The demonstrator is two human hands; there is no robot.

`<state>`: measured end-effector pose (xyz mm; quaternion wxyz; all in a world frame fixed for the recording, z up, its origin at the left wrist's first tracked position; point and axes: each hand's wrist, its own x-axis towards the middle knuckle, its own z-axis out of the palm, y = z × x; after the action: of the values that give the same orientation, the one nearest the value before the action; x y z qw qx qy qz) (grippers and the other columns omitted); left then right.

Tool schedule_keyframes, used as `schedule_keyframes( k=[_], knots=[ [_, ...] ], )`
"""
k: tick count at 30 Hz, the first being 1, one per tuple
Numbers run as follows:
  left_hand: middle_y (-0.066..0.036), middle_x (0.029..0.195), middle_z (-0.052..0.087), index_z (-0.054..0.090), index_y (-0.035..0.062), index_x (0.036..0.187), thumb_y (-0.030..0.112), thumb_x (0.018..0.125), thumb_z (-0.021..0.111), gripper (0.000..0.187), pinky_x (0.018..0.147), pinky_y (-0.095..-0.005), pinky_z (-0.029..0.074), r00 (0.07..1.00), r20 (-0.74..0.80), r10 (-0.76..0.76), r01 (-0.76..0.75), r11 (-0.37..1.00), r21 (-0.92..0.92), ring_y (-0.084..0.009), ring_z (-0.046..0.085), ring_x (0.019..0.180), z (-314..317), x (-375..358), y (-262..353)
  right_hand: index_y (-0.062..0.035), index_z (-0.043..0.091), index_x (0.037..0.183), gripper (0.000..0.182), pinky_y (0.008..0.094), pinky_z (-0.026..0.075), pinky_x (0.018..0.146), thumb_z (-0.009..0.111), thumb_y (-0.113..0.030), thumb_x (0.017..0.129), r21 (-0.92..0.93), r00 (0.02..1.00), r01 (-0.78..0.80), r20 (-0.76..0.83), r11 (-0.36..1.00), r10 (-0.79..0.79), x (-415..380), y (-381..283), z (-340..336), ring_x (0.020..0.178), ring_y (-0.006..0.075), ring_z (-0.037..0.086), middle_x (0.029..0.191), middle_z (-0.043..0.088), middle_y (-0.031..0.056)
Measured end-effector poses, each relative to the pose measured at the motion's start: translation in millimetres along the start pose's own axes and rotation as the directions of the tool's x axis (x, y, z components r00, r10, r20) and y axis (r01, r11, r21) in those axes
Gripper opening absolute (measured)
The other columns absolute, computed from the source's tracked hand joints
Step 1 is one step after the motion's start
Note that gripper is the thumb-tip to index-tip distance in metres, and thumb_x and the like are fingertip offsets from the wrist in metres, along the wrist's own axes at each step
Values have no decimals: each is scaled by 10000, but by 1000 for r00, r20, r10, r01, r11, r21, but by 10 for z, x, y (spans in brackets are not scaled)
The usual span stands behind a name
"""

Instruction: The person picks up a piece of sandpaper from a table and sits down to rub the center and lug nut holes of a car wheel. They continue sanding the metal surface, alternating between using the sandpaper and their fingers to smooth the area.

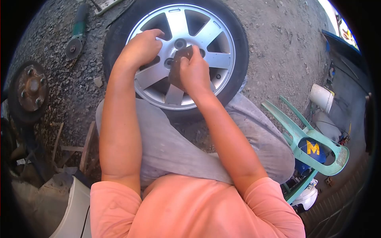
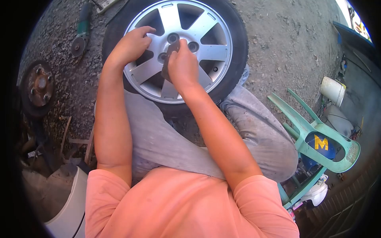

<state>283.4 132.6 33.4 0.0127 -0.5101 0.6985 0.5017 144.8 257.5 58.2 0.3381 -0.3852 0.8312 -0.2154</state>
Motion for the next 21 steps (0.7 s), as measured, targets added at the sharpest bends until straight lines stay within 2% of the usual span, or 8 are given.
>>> schedule_keyframes(
  k=[3,6,9,13,15,16,19,21],
  knots=[
    [-183,1068,741,644,13,1382,124,928,540,479,899,-368,550,1000,-15,-13,12,999,-52,-255,711,961,47,29,-16,-9,570,1240,280,575,518,871,558,-86,971,27,999,29,23,999,-29,34,19,18,990,523,682,1015,712,334],
    [-166,1045,740,642,9,1381,129,941,551,465,888,-363,549,999,-32,6,-7,999,-52,-243,703,945,53,83,-46,-16,571,1267,308,567,524,883,563,-86,967,-76,999,25,30,997,-23,49,-31,-52,1005,521,680,1040,714,331],
    [-164,1051,738,640,6,1381,132,949,556,457,893,-358,545,998,-56,10,-15,996,-84,-235,698,953,33,119,-63,-12,579,1292,348,564,527,892,569,-95,955,-79,989,-17,145,997,29,112,-34,-116,1008,518,681,1051,716,328],
    [-165,1079,736,640,7,1382,132,952,560,455,910,-357,537,997,-80,23,-28,998,-61,-227,692,982,49,108,-43,8,585,1341,425,551,532,911,586,-123,936,-109,982,89,174,990,-69,274,7,-285,1016,512,683,1053,717,326],
    [-169,1105,736,642,14,1384,136,950,564,457,920,-362,534,996,-91,-20,7,991,-135,-234,693,994,35,122,-56,22,588,1357,456,541,535,920,591,-133,928,-86,986,82,153,993,-68,329,21,-357,1022,507,685,1055,720,323],
    [-171,1118,736,643,17,1385,138,949,566,459,924,-364,533,996,-86,-40,25,985,-169,-237,693,1000,46,102,-42,40,584,1367,477,521,543,929,595,-133,923,-130,975,85,213,988,-55,308,42,-336,1020,501,690,1056,722,319],
    [-185,1170,734,646,29,1388,146,947,571,463,948,-375,527,994,-107,-7,-3,995,-96,-261,699,1039,59,103,-19,39,588,1372,486,507,545,930,603,-142,921,-92,962,135,250,987,-108,408,86,-431,1034,495,687,1064,719,324],
    [-193,1199,730,646,38,1390,152,947,572,464,963,-382,523,992,-122,13,-23,996,-81,-281,699,1069,53,118,-22,36,587,1382,501,504,542,937,613,-153,918,40,962,97,252,994,-104,487,48,-534,1056,484,684,1073,719,321]
  ],
)
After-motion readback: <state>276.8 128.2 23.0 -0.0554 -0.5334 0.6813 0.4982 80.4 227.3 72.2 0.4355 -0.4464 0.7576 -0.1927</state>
